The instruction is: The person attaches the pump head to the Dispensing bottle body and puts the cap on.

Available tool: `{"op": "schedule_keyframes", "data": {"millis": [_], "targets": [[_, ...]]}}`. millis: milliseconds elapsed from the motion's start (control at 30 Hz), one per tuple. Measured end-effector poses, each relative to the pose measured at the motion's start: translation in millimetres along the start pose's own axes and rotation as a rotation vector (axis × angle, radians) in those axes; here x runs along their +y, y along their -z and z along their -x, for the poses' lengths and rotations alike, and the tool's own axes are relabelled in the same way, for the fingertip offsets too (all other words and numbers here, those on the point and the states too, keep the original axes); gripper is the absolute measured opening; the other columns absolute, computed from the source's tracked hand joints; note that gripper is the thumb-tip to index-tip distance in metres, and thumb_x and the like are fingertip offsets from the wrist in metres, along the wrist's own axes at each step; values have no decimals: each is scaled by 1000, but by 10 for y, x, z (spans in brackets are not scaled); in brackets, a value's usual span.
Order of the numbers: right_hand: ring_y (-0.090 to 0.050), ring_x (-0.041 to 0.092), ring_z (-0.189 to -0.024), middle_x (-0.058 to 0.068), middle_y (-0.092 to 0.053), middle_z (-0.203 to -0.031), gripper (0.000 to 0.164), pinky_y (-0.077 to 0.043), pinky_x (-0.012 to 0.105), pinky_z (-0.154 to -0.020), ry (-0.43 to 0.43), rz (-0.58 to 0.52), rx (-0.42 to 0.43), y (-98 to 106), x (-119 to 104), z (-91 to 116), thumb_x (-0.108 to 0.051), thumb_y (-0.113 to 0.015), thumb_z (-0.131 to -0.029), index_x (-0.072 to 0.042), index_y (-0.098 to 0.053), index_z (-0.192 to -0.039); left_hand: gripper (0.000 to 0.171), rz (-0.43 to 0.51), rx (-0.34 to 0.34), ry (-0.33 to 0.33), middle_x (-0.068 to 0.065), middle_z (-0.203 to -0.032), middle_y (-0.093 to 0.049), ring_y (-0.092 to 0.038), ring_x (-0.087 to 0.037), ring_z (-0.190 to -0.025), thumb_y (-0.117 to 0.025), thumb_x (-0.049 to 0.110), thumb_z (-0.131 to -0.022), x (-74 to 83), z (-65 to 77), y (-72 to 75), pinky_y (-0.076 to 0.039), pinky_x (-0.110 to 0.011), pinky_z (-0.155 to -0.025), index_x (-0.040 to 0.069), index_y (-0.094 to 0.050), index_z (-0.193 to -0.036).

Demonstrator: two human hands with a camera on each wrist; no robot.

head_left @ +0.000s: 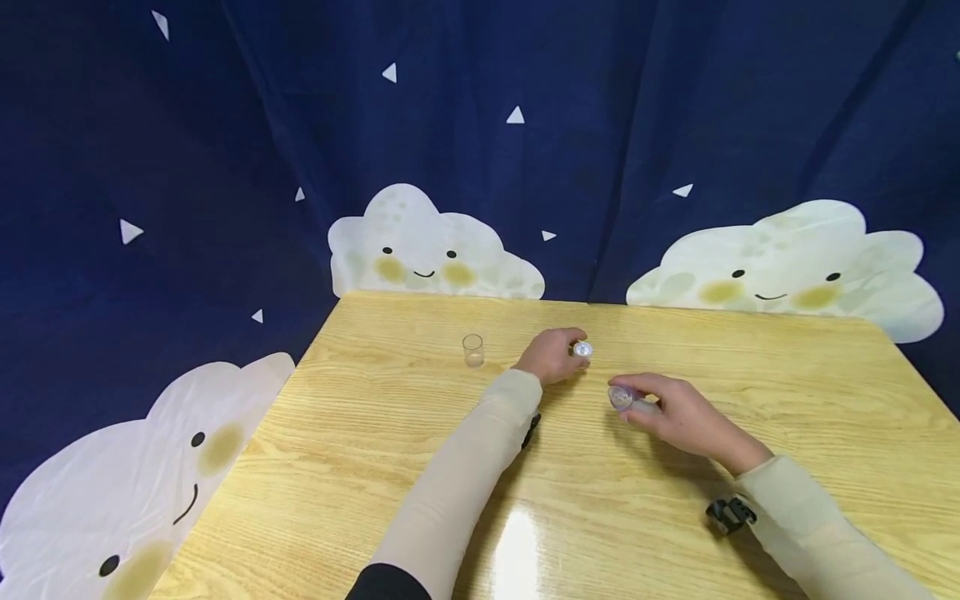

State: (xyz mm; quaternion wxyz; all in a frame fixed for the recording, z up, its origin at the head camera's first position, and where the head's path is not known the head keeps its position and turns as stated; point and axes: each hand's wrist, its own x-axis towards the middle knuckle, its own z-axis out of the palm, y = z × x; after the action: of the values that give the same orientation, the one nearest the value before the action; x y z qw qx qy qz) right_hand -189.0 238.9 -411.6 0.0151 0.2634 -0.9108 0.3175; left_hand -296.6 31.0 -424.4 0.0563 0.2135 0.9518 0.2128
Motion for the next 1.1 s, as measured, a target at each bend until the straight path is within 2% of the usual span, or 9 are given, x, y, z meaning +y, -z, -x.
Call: {"op": "schedule_keyframes", "data": {"millis": [200, 333, 700, 833, 1100], "targets": [[-64, 10, -100, 10, -71, -119, 41, -55, 24, -73, 1, -6, 2, -7, 7, -20, -16, -72, -90, -7, -64, -129, 34, -2, -5, -11, 5, -119, -72, -66, -12, -110, -68, 30, -93, -26, -2, 14, -49, -23, -98, 23, -68, -126], [-64, 11, -100, 10, -71, -119, 41, -54, 22, -72, 3, -7, -1, -9, 6, -24, -15, -72, -91, -7, -64, -130, 33, -8, -10, 5, 7, -119, -72, -66, -12, -110, -69, 31, -93, -26, -9, 16, -50, -23, -98, 24, -68, -125], [-65, 12, -96, 11, -72, -116, 39, -51, 21, -67, 19, 8, 22, 15, 3, 35, -14, -73, -89, -7, -66, -127, 30, -2, 10, -15, 6, -114, -73, -67, -12, -106, -69, 31, -92, -54, 2, -52, -50, -23, -94, 23, -69, -121], [-64, 9, -95, 10, -72, -116, 40, -51, 21, -68, -5, 9, 13, 13, 4, 42, -15, -73, -89, -8, -66, -128, 28, 8, 4, -11, 5, -112, -74, -68, -14, -104, -69, 31, -93, -39, 29, -54, -51, -24, -91, 23, -69, -120], [-61, 7, -88, 11, -71, -116, 41, -51, 21, -67, -1, 16, 22, 36, 7, 27, -16, -74, -89, -7, -65, -128, 27, 24, 10, 5, 4, -113, -73, -67, -15, -105, -68, 29, -93, -26, 33, -46, -51, -24, -92, 21, -69, -119]]}}
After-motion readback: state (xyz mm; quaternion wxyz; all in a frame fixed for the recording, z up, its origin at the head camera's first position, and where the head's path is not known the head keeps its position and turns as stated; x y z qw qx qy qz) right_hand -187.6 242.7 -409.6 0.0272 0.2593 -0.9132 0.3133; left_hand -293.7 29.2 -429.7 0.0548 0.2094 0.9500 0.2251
